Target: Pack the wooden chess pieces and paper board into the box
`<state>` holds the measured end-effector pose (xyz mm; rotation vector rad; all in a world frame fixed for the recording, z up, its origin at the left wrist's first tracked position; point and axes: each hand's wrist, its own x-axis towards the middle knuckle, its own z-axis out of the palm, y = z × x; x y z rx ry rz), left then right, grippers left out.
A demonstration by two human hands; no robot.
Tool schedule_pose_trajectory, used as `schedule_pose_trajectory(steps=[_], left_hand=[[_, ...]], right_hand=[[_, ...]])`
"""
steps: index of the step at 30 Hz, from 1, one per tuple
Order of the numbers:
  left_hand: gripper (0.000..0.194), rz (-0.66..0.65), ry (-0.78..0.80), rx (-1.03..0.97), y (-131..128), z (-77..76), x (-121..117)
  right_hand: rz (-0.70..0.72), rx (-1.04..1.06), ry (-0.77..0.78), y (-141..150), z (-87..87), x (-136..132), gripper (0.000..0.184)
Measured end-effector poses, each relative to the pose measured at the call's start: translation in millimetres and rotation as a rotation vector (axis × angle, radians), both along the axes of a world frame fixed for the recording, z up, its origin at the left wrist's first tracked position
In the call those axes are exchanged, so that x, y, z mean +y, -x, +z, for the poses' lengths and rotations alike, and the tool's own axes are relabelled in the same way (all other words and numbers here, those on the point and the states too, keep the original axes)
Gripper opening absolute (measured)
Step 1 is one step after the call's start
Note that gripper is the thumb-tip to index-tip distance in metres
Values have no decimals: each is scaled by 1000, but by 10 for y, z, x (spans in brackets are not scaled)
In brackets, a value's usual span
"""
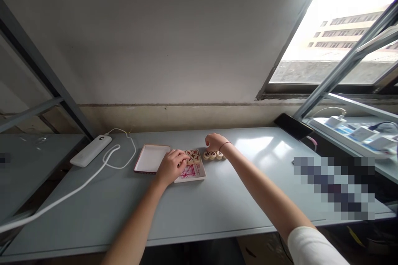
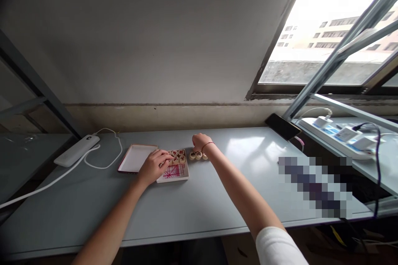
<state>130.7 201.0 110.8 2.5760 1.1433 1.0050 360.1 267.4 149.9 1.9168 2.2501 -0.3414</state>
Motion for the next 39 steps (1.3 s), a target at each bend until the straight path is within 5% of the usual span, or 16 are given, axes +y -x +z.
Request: schedule_pose_trajectory(steps=[10, 19, 25, 28, 34, 39], left_hand=[[22, 31, -33, -4, -21, 38, -37], [23, 17, -138, -51, -140, 37, -130], [41, -51, -369, 235, -410, 183, -270], [35, -40, -441, 331, -704, 226, -322], [19, -311, -507, 444, -1221, 33, -540], [39, -635, -445, 365, -1241, 45, -830]], right_hand=[[-1, 95, -89, 88, 138, -69, 27], [-97, 1141, 62, 165, -49, -411, 39], [88, 1268, -93, 332, -227, -587, 24], [72, 1257, -156, 422, -253, -636, 23], [14, 1304, -120, 567, -269, -559, 31], [-67, 1341, -136, 533, -318, -508, 39]])
